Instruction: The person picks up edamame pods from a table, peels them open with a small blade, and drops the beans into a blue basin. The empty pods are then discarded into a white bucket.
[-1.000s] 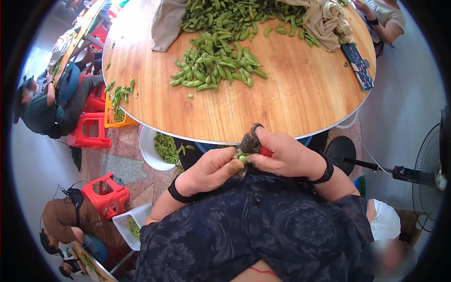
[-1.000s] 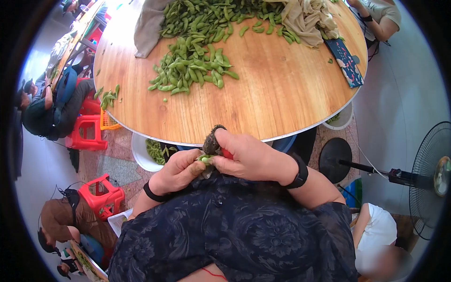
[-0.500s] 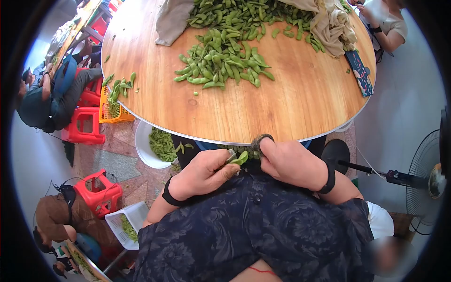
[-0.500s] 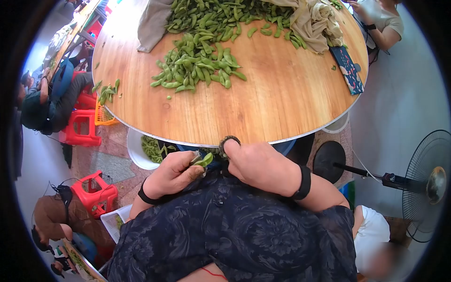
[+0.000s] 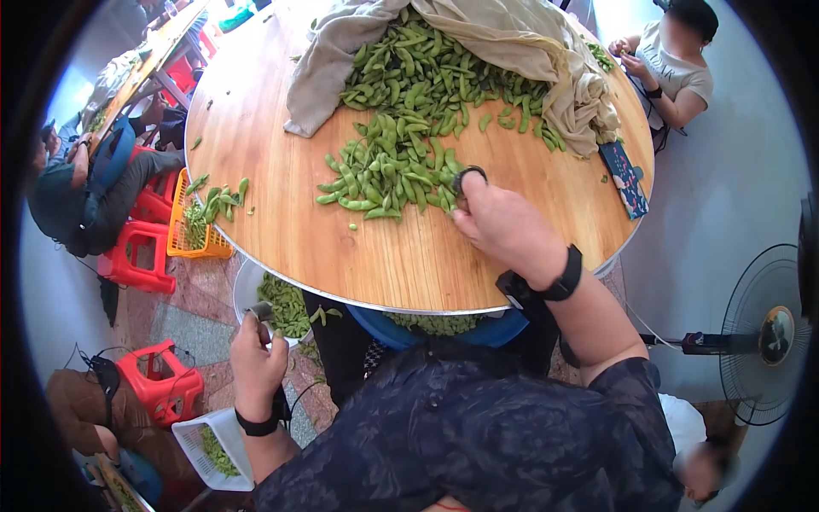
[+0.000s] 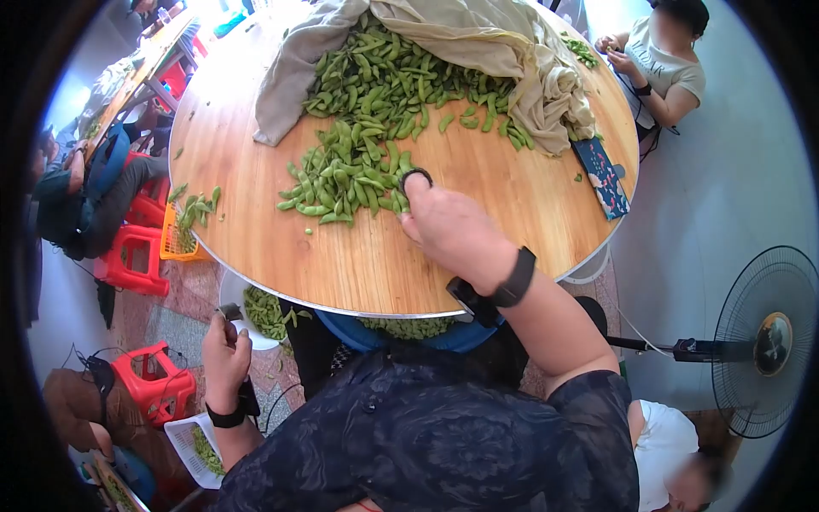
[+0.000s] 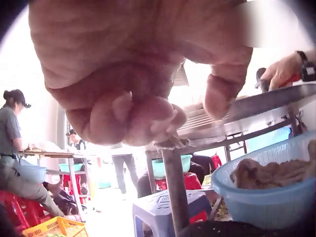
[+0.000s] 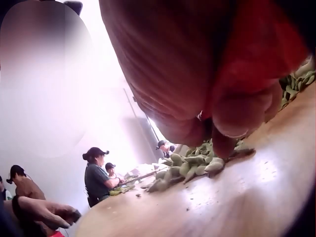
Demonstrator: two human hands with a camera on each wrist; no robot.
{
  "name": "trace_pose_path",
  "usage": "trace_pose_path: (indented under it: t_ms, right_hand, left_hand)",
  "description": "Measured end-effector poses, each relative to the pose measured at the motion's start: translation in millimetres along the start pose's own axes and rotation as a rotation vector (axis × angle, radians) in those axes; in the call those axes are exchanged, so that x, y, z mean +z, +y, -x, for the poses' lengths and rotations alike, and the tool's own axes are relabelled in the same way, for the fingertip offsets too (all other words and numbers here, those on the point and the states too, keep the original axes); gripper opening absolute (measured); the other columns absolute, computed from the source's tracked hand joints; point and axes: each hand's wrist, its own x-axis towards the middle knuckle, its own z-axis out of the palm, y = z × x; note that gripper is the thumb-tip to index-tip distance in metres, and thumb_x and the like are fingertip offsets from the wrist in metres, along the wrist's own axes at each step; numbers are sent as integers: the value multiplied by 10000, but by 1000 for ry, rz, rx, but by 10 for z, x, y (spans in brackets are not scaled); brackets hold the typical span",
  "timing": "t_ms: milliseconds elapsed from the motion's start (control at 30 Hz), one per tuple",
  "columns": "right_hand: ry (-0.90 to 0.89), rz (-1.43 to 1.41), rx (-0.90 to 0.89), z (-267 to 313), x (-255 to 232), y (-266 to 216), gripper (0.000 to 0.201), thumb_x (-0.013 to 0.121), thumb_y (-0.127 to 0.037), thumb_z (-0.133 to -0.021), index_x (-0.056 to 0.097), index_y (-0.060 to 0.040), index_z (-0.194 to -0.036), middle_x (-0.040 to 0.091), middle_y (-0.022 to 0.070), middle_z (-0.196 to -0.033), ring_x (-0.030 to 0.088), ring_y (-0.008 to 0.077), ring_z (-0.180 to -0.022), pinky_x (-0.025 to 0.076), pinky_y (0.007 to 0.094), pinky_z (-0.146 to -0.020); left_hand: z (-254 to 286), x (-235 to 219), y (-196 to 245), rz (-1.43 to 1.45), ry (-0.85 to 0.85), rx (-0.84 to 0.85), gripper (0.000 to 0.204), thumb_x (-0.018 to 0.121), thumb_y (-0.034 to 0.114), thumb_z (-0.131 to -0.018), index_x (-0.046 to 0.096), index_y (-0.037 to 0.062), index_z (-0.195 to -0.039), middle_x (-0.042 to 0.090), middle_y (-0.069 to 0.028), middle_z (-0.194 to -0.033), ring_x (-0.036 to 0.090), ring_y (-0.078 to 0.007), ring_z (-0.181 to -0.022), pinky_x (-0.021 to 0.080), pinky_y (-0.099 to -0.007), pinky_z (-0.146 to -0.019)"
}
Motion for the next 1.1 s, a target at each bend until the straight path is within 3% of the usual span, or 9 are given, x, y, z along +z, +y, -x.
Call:
trace_pose_path:
  t_ms: [167,300,467,567,667,733,900,967,1100]
  right_hand:
    - [-7,42,-70,-92,111,121,261,565,-107,-816,409,7,-990,579,224,-788,585,411,-761,471,469,-660]
    - [-28,-105,-27,95,-11,13,303,584,-82,-779,452,21,-1032,579,229,-792,595,399,-727,473,466,-632]
    - [30,22,-352,412,-157,-331,258,614,-59,-767,535,1,-1005,581,186,-852,595,324,-583,472,399,-471]
    - [17,-36,-507,507,-181,-333,234,644,-74,-759,562,-6,-967,588,162,-949,599,277,-567,476,371,-449]
    - [78,-70,-477,608,-115,-353,226,608,-51,-786,548,-13,-1001,591,141,-914,595,257,-594,492,345,-504]
    - [-9,-525,-16,659,-141,-347,225,548,-50,-820,526,-14,-1041,583,135,-858,581,235,-602,475,315,-536]
    - [-267,-982,240,660,-102,-384,207,483,-50,-838,502,-5,-1040,539,109,-743,532,211,-626,446,325,-585]
    - [-320,-1057,262,664,-77,-371,175,467,-42,-838,493,-5,-1007,520,103,-710,522,226,-639,449,346,-613]
    - [-366,-1019,262,676,-91,-370,126,464,-41,-839,459,1,-958,527,137,-715,535,287,-636,444,369,-604]
  left_hand:
    - [-12,108,454,404,-142,106,143,599,50,-859,609,-3,-991,475,3,-619,436,-61,-549,367,-240,-499]
    - [-152,387,798,744,-315,252,151,547,101,-920,605,-9,-1005,493,13,-663,443,-65,-575,373,-233,-526]
    - [-415,456,1416,1164,-969,-205,375,391,341,-1018,601,32,-984,498,12,-708,429,-63,-570,336,-201,-513]
    - [-456,637,1436,1295,-1197,-168,295,435,319,-1013,544,55,-937,459,36,-685,408,-49,-581,343,-201,-529]
    - [-378,734,1449,1366,-1030,-52,257,444,302,-1012,520,71,-929,446,41,-689,386,-40,-584,319,-184,-536]
    - [-338,688,1491,1325,-986,-47,228,451,271,-1011,519,69,-931,456,45,-703,403,-46,-595,338,-195,-549]
    - [-221,798,1461,1190,-800,82,145,481,212,-1000,507,77,-957,436,45,-716,398,-60,-626,328,-224,-550]
    - [-217,804,1458,848,-534,363,134,519,162,-975,503,43,-917,469,-7,-698,454,-131,-612,376,-288,-558]
    - [-202,716,1524,652,-492,429,173,577,120,-921,473,2,-848,520,-177,-712,537,-331,-618,419,-383,-550]
